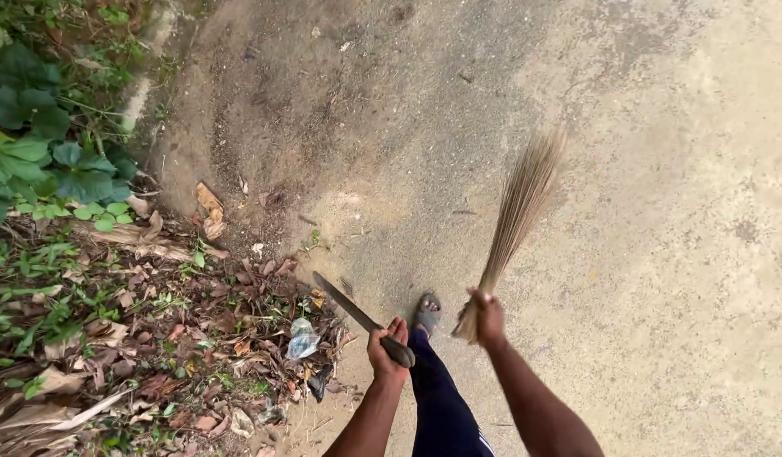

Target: Sweeping dry leaves and debris from a paved path into a pile using a broom and a machete.

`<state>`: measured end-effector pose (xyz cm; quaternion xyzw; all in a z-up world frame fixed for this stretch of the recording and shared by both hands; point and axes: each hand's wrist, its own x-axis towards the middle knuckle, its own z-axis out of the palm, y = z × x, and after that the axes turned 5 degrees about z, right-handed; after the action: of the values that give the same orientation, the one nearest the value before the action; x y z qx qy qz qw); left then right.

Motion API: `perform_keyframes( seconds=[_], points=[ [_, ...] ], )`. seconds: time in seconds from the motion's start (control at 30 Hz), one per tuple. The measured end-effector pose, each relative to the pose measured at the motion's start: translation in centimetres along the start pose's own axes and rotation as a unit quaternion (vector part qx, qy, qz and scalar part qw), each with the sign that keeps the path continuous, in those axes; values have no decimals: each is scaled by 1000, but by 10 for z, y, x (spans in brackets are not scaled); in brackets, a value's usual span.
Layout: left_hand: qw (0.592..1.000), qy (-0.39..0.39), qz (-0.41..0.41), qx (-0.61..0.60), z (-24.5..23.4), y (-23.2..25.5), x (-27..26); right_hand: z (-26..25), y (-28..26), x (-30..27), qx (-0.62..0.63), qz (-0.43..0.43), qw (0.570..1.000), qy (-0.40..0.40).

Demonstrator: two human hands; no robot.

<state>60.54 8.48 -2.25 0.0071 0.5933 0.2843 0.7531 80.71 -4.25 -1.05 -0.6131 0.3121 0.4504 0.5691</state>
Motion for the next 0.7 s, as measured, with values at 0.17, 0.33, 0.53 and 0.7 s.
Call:
perform_keyframes(
  seconds=[0.17, 0.33, 0.53, 0.7],
  points=[
    [989, -77, -83, -94, -42, 1, 39, -23, -48, 151, 45, 65, 997, -7],
    [992, -62, -60, -95, -29, 19, 41, 76, 38, 253, -322, 86, 925, -183],
    [994, -9, -29, -106, 26, 56, 71, 136, -86, 125, -497, 138, 799, -309],
    [995, -1, -37, -98, 82, 89, 155, 87, -165, 179, -274, 78, 944, -169]
  ],
)
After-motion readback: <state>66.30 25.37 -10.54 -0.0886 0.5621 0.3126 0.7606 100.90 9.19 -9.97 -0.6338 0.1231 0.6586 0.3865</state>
